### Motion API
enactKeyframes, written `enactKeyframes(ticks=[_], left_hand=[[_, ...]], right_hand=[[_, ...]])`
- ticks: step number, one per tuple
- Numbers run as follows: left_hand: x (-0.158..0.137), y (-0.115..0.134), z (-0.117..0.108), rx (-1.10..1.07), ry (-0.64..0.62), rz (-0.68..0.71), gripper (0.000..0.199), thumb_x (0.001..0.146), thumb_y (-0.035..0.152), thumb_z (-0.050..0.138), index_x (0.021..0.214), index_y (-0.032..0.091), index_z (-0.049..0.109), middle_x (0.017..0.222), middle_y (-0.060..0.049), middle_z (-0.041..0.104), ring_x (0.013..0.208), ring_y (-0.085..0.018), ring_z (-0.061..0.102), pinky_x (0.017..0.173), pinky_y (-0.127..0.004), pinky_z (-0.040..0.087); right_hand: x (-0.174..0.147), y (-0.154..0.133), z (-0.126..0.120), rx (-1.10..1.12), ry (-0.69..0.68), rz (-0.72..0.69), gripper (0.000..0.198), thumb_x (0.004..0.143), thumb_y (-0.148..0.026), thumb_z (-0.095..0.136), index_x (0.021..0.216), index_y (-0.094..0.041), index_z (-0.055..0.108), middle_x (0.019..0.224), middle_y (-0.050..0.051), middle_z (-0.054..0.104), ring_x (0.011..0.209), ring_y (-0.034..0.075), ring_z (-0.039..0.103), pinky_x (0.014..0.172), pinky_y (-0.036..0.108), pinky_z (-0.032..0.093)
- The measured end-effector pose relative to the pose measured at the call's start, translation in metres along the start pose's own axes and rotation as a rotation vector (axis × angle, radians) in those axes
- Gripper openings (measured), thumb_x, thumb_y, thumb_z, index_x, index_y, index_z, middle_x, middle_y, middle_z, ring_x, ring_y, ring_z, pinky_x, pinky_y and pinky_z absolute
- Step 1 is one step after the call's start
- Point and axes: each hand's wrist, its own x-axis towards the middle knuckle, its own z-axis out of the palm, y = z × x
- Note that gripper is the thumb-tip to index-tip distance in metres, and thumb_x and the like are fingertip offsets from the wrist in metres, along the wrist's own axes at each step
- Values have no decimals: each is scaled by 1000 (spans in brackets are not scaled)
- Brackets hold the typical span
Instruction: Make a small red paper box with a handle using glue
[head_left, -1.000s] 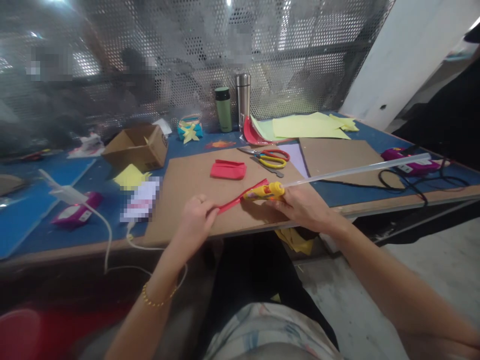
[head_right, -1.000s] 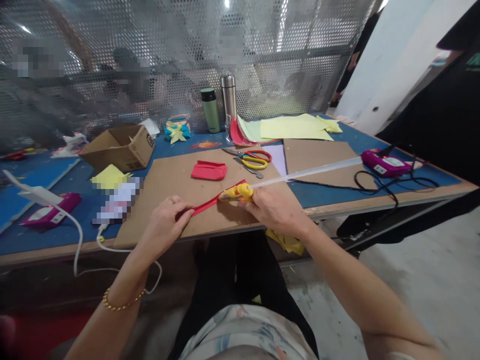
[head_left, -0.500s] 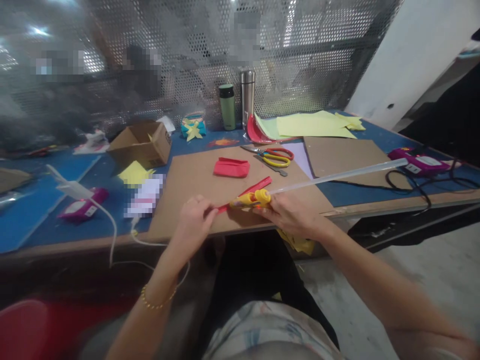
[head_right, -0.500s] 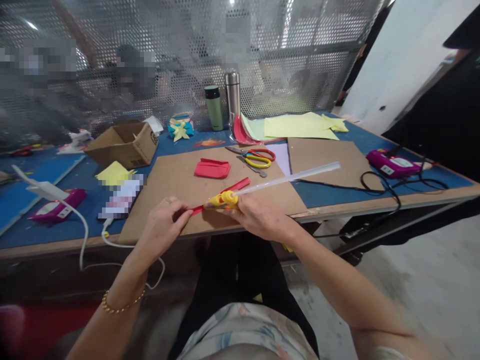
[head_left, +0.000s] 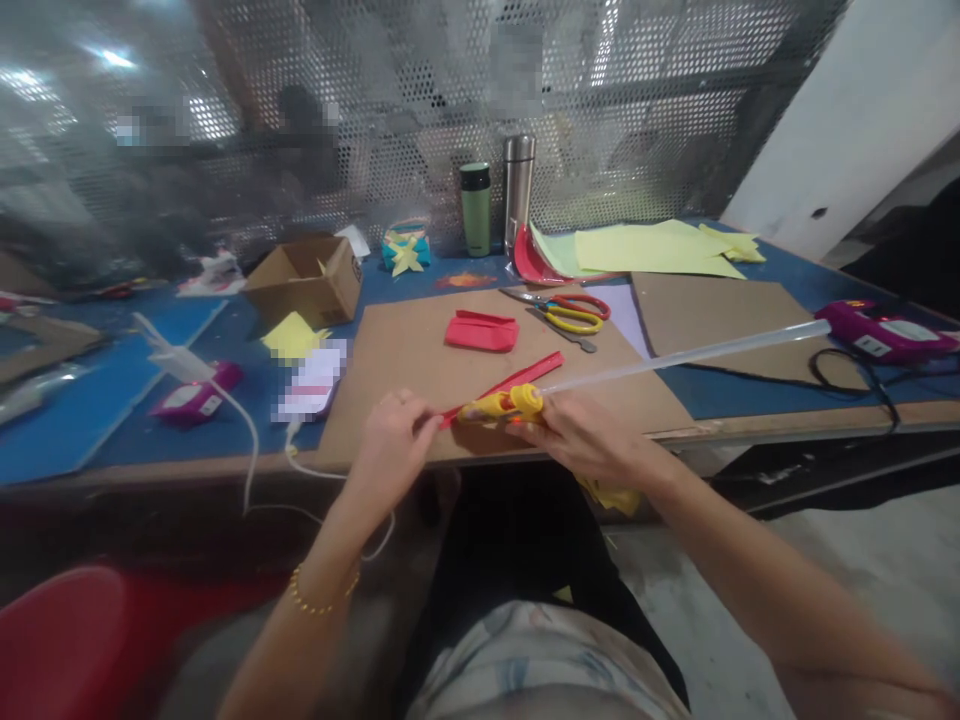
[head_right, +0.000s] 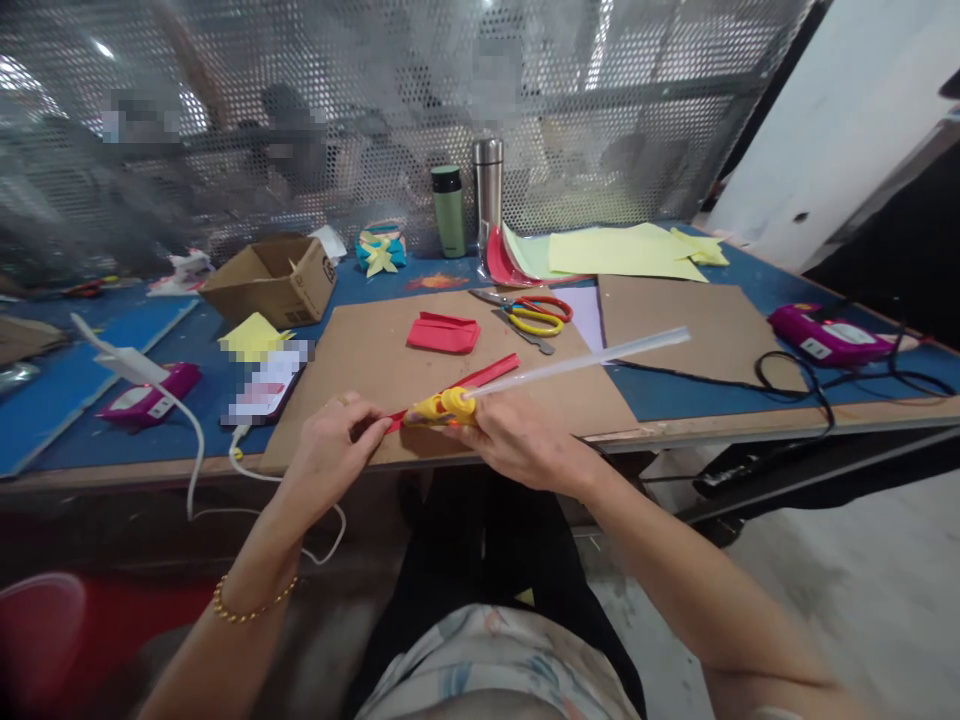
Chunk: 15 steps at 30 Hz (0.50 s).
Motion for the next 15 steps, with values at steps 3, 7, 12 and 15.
enactKeyframes(ticks=[3,7,12,15], left_hand=[[-1,-2,-1,-8,1,16,16,96,20,59,88,19,72,86,-5,67,86,-22,63,84,-36,51],[-2,-5,-3,-20,8,28,19,96,21,56,91,19,74,90,-6,70,87,-22,64,85,-36,52],[-3,-4,-2,-38,13,1,21,96,21,56,91,19,76,87,-6,69,86,-22,63,83,-37,52],[-3,-3,-2,-62,-4,-7,21,96,21,57,92,19,77,85,-5,68,84,-21,63,83,-36,52]], right_hand=[[-2,2,-2,-20,-6,18,48,103,-41,54,63,-24,33,57,-4,38,52,11,30,52,30,22],[-7,9,-9,-59,-8,140,49,102,-41,55,61,-25,33,57,-4,39,50,11,31,51,30,22],[0,-2,-4,-26,-21,45,44,105,-43,52,66,-23,45,59,-2,45,52,12,35,53,30,25],[6,-10,1,-10,-48,-13,42,106,-40,52,68,-22,48,60,-2,47,54,12,36,55,30,26]])
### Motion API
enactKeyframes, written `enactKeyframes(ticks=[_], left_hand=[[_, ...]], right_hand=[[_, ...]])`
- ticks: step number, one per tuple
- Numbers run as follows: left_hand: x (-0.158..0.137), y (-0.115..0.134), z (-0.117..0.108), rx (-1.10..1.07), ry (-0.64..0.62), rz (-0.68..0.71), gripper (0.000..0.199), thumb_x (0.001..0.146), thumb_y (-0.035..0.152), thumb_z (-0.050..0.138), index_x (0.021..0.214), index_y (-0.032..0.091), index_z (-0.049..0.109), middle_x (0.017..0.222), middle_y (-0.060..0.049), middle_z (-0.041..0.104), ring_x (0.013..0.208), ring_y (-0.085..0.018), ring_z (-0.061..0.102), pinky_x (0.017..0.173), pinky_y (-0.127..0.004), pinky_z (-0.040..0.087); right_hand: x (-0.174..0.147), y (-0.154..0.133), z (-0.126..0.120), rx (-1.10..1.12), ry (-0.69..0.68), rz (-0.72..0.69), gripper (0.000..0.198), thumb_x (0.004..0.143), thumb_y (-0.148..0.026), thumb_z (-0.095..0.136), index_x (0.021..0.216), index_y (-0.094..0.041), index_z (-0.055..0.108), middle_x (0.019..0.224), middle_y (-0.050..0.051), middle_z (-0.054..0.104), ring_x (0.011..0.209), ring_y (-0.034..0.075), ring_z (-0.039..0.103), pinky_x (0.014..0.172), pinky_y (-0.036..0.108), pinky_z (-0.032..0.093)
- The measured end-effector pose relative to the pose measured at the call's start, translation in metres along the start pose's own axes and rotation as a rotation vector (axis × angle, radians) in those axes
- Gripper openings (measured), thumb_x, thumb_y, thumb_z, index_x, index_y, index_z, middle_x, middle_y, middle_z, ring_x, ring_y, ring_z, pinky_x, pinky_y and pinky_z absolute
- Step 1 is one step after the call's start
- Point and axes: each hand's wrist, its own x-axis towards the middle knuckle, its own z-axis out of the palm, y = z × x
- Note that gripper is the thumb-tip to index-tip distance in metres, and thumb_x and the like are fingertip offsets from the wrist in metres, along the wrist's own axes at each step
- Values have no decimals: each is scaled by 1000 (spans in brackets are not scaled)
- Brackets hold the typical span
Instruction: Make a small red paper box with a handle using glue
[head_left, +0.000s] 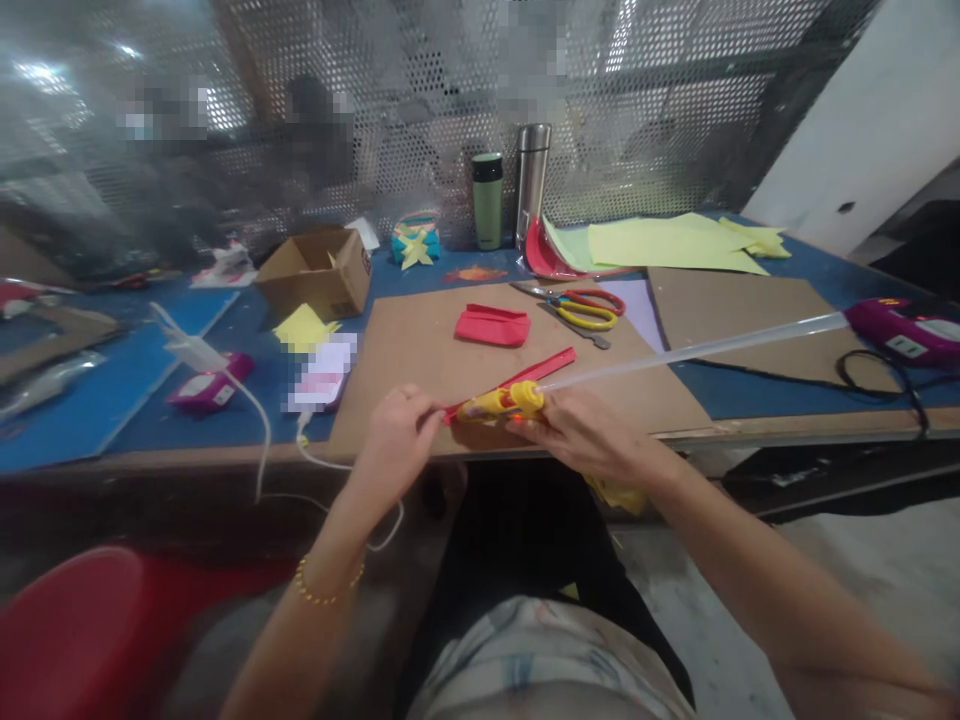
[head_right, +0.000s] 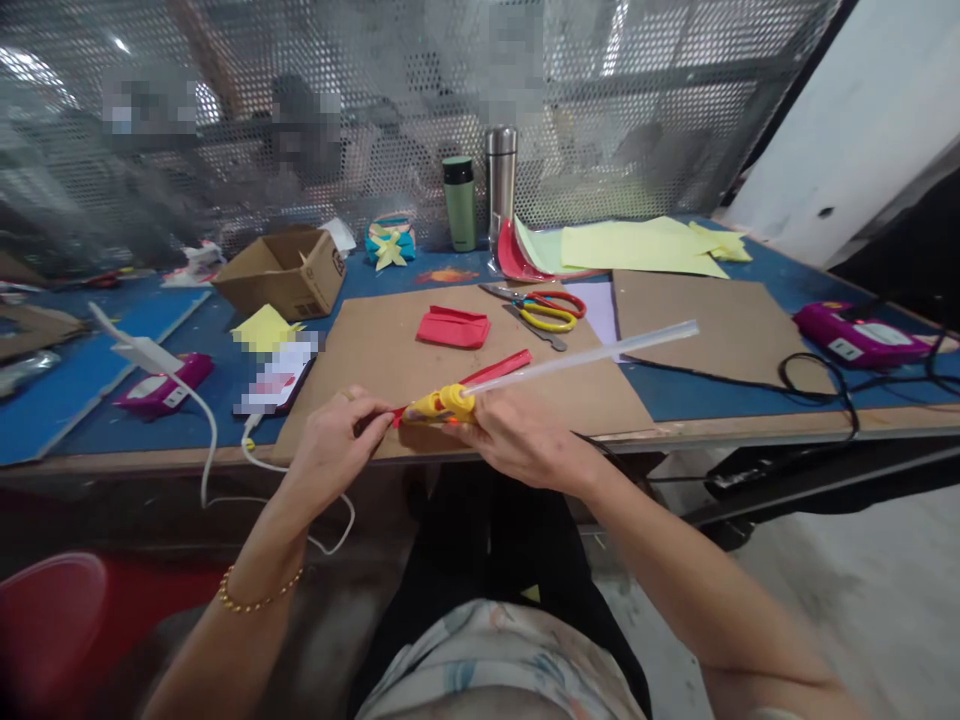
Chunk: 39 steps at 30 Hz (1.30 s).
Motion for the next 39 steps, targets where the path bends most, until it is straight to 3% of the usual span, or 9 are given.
enactKeyframes(ticks=[7,14,21,26,39], left_hand=[[0,2,-2,-20,-6,4,24,98,22,54,94,17,77,85,-6,67,85,-22,62,85,-37,52],[1,0,-3,-14,-16,13,24,98,21,54,90,18,76,84,-5,67,83,-21,62,84,-37,52],[3,3,-5,-20,-19,11,23,97,20,55,89,19,76,84,-5,68,83,-21,63,84,-36,53],[3,3,-6,-25,-31,6,25,98,21,53,91,18,77,88,-7,70,86,-22,64,85,-36,52],[2,2,-6,-7,-20,19,22,97,19,54,88,19,74,85,-6,69,83,-21,64,83,-36,52]], right_hand=[[-4,4,-5,12,-1,83,42,105,-35,54,67,-23,41,60,-4,43,53,11,31,55,30,23],[0,0,2,23,13,-26,40,105,-39,54,68,-23,46,60,-3,44,54,13,35,56,30,25],[-2,8,4,6,56,23,40,103,-40,56,68,-24,45,59,-3,42,54,14,36,56,31,25],[2,0,5,24,8,2,42,103,-37,56,67,-24,41,60,-4,42,55,13,34,57,30,24],[2,-2,3,33,14,-3,40,103,-37,54,67,-23,47,57,-4,43,51,12,32,54,30,23]])
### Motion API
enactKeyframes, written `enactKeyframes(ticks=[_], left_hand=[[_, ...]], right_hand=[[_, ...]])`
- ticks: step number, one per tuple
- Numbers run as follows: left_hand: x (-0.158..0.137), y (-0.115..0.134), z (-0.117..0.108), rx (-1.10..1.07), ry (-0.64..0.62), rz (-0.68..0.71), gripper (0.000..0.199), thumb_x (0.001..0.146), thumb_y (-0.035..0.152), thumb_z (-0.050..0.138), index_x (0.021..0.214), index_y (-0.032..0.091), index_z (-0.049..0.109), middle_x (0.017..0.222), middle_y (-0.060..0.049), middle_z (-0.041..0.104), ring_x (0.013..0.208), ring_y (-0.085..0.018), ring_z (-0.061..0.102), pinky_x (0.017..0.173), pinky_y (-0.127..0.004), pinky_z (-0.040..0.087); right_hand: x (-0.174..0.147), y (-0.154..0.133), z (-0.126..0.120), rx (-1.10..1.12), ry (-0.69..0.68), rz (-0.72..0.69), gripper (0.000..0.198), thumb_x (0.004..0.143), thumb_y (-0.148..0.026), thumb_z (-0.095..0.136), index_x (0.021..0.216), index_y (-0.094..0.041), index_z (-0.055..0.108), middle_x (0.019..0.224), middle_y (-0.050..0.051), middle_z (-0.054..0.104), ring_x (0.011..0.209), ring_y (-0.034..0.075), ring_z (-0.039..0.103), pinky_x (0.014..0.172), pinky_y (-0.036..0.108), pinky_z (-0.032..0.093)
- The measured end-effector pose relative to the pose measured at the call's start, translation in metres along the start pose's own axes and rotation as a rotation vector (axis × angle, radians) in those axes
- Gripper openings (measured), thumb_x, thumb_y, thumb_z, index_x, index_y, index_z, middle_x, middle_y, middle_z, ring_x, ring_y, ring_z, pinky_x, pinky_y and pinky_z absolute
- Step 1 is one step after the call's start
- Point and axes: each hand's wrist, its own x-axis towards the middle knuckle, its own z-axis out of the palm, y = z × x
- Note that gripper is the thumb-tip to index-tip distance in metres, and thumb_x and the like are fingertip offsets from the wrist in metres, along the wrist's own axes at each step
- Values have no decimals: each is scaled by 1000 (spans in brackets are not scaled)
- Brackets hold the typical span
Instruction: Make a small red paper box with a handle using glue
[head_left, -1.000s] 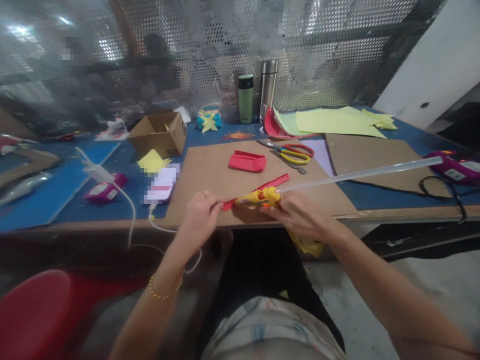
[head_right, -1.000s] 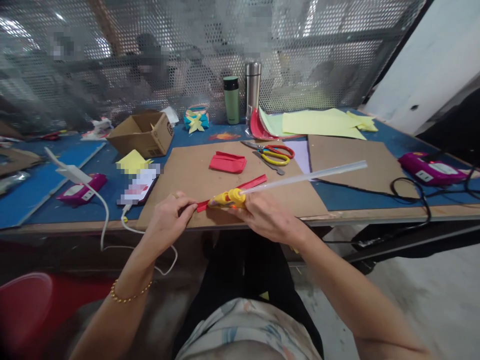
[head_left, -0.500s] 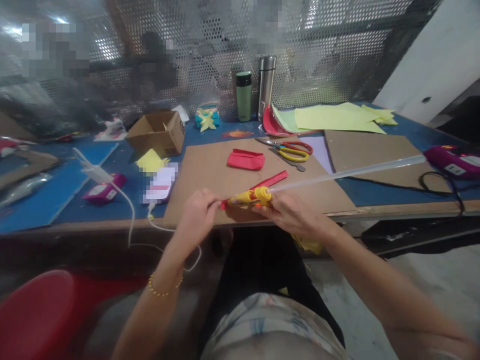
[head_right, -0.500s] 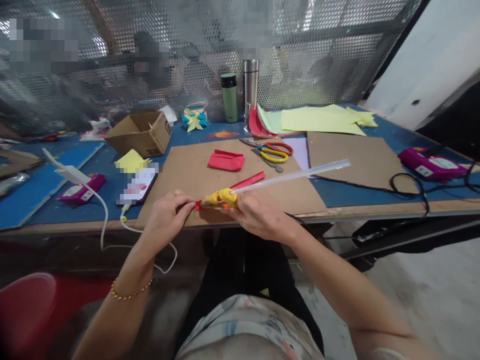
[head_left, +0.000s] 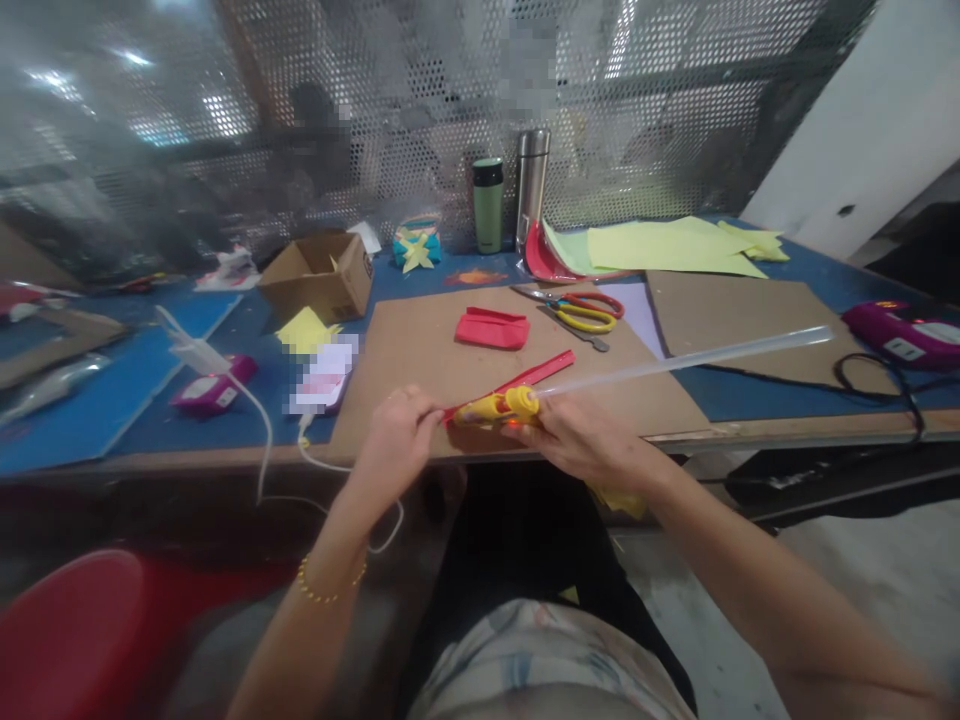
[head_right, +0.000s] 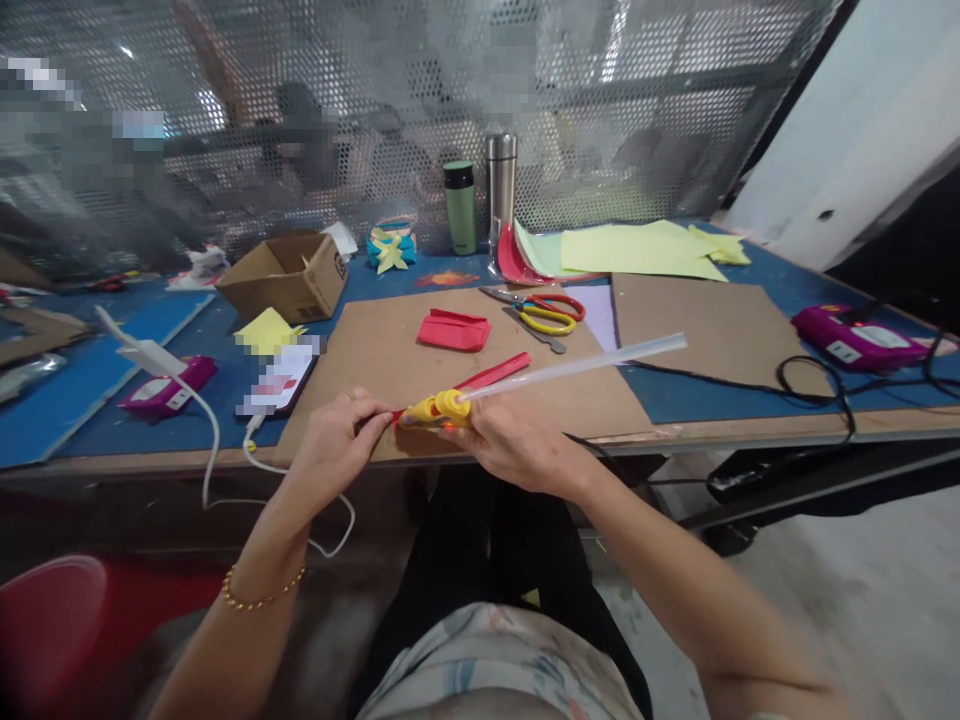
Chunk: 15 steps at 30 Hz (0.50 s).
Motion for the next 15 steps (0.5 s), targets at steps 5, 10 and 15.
enactKeyframes(ticks=[5,10,15], left_hand=[[0,-5,2,-14,27,30,23,97,20,53,86,20,74,82,-6,69,82,-21,65,82,-36,54],[1,-6,2,-12,24,26,24,97,21,53,86,19,74,82,-6,69,83,-22,65,82,-37,53],[1,-3,1,-28,8,14,23,97,20,53,86,19,73,84,-6,70,83,-21,64,84,-36,53]], right_hand=[[-3,2,2,-60,31,-30,46,105,-40,50,63,-23,44,57,-3,43,51,12,30,53,29,21],[-4,2,0,-83,39,13,41,101,-33,58,64,-23,43,57,-4,43,51,11,30,53,29,21],[-3,1,0,-15,5,13,41,101,-34,57,64,-24,42,57,-4,42,51,12,34,54,30,23]])
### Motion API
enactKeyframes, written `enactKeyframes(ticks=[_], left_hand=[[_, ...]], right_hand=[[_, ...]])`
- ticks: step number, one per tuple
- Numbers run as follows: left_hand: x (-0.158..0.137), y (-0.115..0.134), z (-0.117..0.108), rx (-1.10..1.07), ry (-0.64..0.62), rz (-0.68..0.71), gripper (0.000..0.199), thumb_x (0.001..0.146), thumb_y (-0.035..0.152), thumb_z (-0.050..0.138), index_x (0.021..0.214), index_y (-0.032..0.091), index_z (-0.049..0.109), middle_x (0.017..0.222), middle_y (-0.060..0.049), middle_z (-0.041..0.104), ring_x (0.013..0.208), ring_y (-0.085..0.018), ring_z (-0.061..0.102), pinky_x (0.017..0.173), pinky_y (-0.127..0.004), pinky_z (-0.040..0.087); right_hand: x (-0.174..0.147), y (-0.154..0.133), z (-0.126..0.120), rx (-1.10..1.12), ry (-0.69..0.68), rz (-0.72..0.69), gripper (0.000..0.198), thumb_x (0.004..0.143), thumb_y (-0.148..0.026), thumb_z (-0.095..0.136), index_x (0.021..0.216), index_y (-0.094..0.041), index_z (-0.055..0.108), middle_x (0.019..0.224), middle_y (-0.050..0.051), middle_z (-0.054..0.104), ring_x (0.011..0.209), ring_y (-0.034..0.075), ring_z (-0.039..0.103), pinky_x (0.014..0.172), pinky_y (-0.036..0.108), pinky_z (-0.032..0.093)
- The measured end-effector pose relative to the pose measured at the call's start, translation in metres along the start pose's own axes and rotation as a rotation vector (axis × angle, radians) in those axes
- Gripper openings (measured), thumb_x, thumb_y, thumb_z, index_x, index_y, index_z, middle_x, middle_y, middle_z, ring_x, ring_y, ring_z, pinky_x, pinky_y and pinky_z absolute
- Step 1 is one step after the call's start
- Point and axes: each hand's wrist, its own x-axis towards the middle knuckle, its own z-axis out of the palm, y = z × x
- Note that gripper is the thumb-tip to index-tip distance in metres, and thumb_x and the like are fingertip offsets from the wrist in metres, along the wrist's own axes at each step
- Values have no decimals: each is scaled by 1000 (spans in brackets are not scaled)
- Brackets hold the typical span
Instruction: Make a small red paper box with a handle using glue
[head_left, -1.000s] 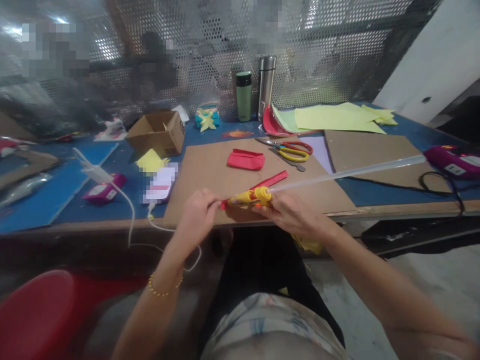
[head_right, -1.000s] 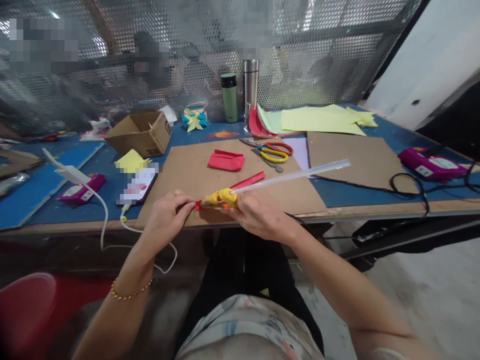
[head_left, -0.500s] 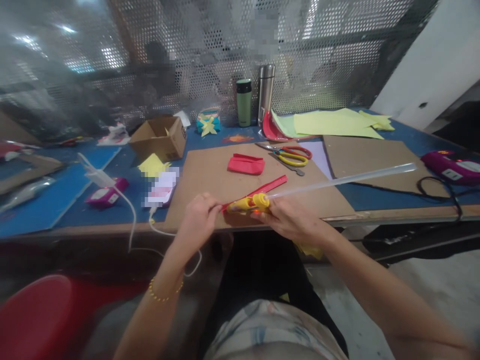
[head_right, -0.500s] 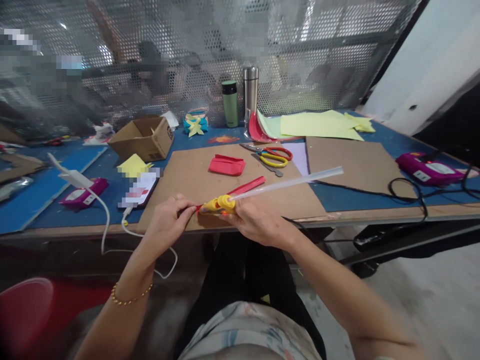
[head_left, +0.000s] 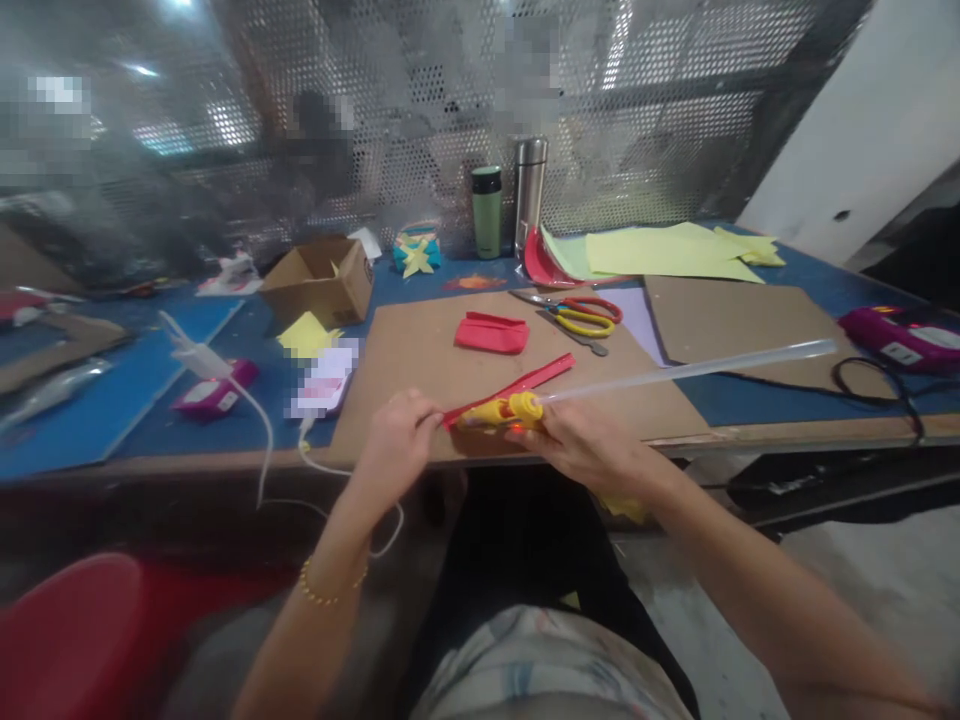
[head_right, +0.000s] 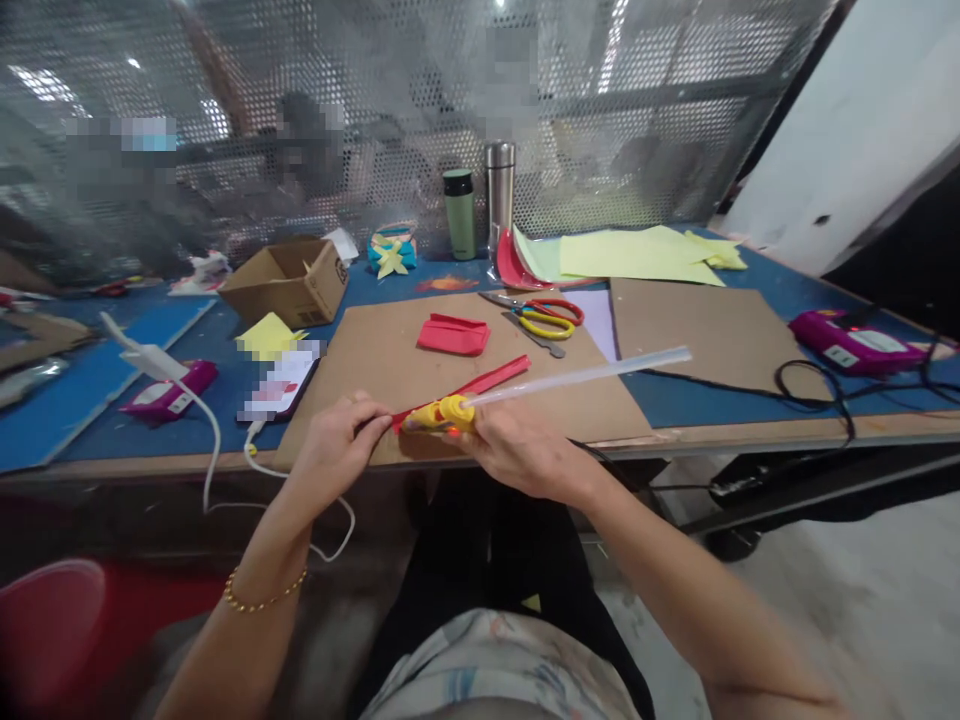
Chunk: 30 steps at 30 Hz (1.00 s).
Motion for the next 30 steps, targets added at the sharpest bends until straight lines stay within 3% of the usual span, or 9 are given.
enactKeyframes(ticks=[6,12,18,21,25,30], left_hand=[[-1,4,0,-4,-2,-15,23,96,20,53,85,19,73,84,-6,69,83,-21,63,83,-36,53],[0,1,2,6,19,-17,22,96,21,53,84,20,71,87,-6,70,86,-22,65,85,-37,53],[1,-7,0,48,56,61,23,97,29,52,89,22,72,86,-7,72,84,-25,68,82,-37,54],[4,-15,0,81,98,96,22,96,32,53,89,24,73,87,-6,74,84,-26,70,77,-37,54],[8,-20,2,94,124,109,22,95,34,54,90,24,74,85,-6,75,81,-27,71,73,-37,53],[12,-12,1,100,117,61,26,94,35,54,91,22,77,86,-5,76,80,-24,71,74,-34,53]], right_hand=[[-15,13,-11,63,48,84,51,102,-46,52,59,-25,33,52,-3,38,47,12,30,49,31,24],[-46,29,-35,66,183,178,50,100,-55,48,61,-25,46,54,0,43,50,16,41,50,31,32],[-78,80,-71,-226,417,365,36,97,-48,48,72,-24,55,57,1,50,53,19,47,55,32,34],[-89,107,-95,-507,492,498,26,97,-37,45,85,-21,62,72,8,62,67,24,55,64,34,38],[-90,140,-116,-787,359,594,28,94,-20,44,112,-13,65,108,19,69,94,29,61,80,37,40],[-77,182,-119,-848,239,562,32,102,-25,41,123,-13,63,118,21,69,103,31,59,79,37,36]])
